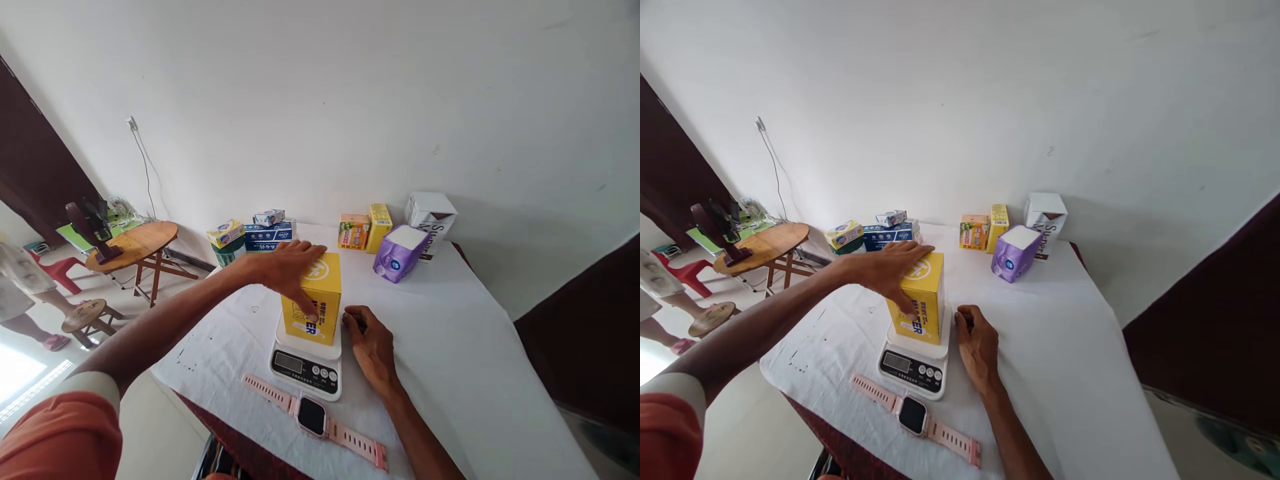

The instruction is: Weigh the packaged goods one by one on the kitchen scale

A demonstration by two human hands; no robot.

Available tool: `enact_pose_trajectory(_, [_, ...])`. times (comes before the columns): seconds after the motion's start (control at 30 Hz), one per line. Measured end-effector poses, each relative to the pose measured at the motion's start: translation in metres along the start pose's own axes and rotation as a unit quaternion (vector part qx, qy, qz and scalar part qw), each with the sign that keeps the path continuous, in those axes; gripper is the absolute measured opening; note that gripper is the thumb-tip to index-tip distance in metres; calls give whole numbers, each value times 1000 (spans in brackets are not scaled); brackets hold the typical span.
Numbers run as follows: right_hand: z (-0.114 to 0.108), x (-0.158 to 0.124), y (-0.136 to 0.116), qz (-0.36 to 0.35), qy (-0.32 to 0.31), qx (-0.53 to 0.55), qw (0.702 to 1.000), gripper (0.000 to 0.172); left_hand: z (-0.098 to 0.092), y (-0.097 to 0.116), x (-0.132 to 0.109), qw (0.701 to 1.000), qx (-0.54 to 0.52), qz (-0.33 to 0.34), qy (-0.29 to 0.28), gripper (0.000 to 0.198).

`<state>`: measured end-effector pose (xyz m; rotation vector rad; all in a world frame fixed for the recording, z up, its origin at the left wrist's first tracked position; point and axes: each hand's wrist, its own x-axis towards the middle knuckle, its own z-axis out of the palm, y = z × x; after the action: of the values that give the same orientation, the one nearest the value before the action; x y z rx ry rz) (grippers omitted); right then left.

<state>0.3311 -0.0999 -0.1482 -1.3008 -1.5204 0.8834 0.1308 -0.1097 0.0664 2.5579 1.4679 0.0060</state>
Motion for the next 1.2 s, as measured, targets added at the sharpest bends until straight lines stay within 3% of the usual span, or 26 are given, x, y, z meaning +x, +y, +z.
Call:
enact_pose_trajectory(0.1, [0, 0, 1, 0, 2, 0, 1000, 37, -1, -2, 5, 1000, 5, 12, -13, 100])
enact_pose_trajectory(0.23, [-1, 1, 1, -18, -1, -16, 1000, 34, -22, -21, 3, 1000, -21, -20, 9, 79])
enact_pose_trajectory(0.4, [0, 2, 4, -30, 1, -31, 999, 36, -42, -54, 10, 993, 14, -110, 38, 83])
enact_pose_trajectory(0.57, [1, 2, 4, -20, -3, -28, 999, 37, -28, -90, 25, 983, 59, -176, 11, 89])
enact_pose_trajectory(0.83, [-1, 2, 1, -21, -5, -27, 999, 34, -1, -140, 36, 974, 23, -226, -18, 114])
enact_pose_trajectory(1.03, [1, 2, 2, -35, -1, -24, 999, 30, 1, -145, 37, 983, 35, -166, 67, 96])
enact_pose_trajectory(1.2, [1, 2, 0, -46, 10, -22, 999, 25, -4, -116, 51, 984, 18, -111, 140, 93])
